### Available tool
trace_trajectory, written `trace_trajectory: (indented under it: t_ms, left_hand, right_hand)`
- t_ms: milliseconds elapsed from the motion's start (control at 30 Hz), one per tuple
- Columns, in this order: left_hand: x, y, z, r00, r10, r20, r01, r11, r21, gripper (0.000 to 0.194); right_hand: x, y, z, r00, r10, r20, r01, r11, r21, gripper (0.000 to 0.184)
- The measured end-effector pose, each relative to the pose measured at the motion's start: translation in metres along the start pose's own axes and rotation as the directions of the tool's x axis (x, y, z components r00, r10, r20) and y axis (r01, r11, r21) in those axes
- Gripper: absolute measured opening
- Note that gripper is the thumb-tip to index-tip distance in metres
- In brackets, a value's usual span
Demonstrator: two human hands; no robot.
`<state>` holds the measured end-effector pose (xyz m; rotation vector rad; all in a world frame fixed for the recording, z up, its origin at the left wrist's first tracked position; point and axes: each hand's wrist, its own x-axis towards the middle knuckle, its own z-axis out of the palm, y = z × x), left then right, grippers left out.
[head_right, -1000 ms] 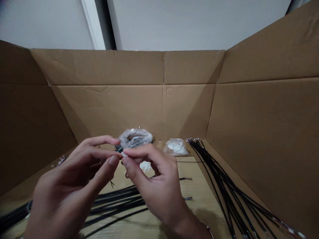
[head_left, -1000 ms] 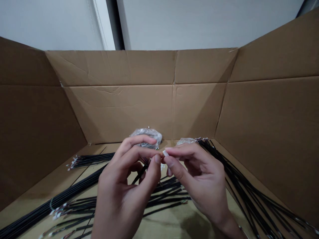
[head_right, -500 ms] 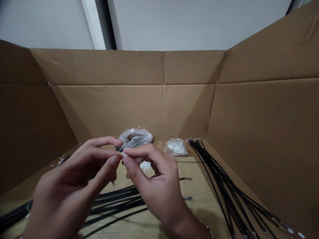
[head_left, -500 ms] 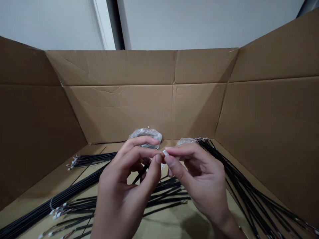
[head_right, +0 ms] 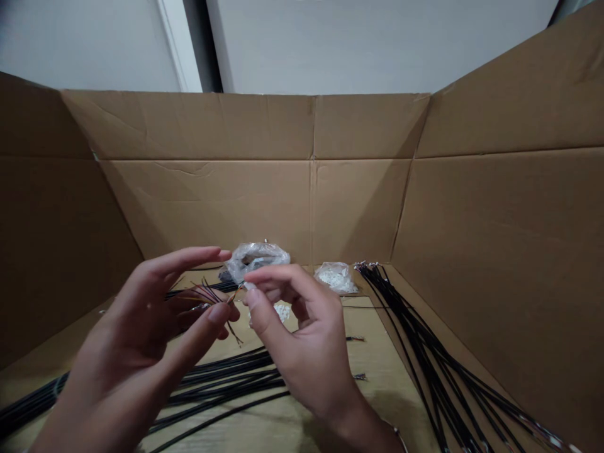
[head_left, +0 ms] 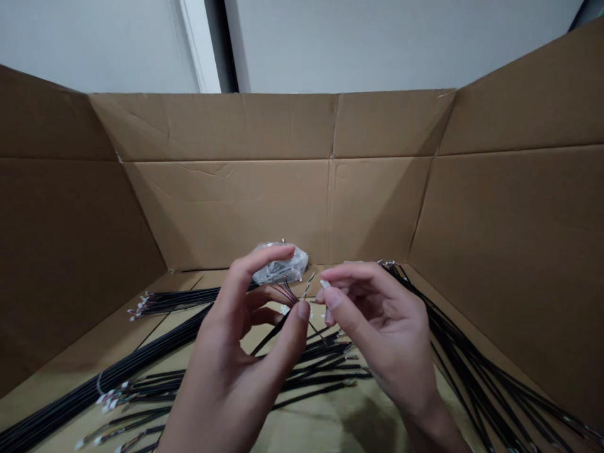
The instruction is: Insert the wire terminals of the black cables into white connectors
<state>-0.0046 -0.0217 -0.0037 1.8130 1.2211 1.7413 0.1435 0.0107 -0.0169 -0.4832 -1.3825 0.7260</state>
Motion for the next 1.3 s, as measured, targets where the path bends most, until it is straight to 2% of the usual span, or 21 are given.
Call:
trace_trajectory:
  t_ms: [333,567,733,900,1000,1133,1200,1300]
  left_hand:
    - [0.002,0.0,-0.003,0.999,-0.052,0.017,0.052,0.999,0.015,0.019]
    - [0.008,0.003,-0.009,0.983,-0.063,0.173,0.048,0.995,0.088,0.012]
    - [0.01,0.003,-0.015,0.977,-0.033,0.212,0.011,0.995,0.104,0.014]
    - [0.008,-0.001,-0.019,0.969,-0.041,0.245,0.006,0.989,0.146,0.013]
    - [0.009,-0.001,-0.019,0.979,-0.004,0.203,-0.019,0.994,0.11,0.017]
    - [0.011,0.001,-0.019,0.985,0.012,0.173,-0.028,0.995,0.092,0.015]
    - [0.011,0.002,-0.018,0.986,0.003,0.167,-0.017,0.997,0.079,0.013]
    - [0.012,0.002,-0.017,0.986,-0.01,0.169,-0.001,0.998,0.064,0.012]
  right_hand:
    - [0.002,0.002,-0.002,0.999,0.028,0.022,-0.029,1.0,0.006,0.013]
    - [0.0,0.002,-0.003,0.999,0.044,0.016,-0.044,0.999,-0.012,0.011]
    - [0.002,0.003,-0.003,0.996,0.083,0.025,-0.083,0.996,0.008,0.011]
    - [0.001,0.006,-0.008,0.993,0.113,0.032,-0.117,0.984,0.134,0.012]
    - [0.002,0.009,-0.01,0.995,0.087,-0.039,-0.078,0.981,0.179,0.006]
    - [0.001,0.013,-0.009,0.983,-0.054,-0.174,0.075,0.991,0.115,0.052]
    - [-0.001,0.015,-0.009,0.973,-0.1,-0.209,0.123,0.988,0.098,0.061]
    - [-0.004,0.015,-0.009,0.975,-0.075,-0.209,0.105,0.986,0.133,0.066]
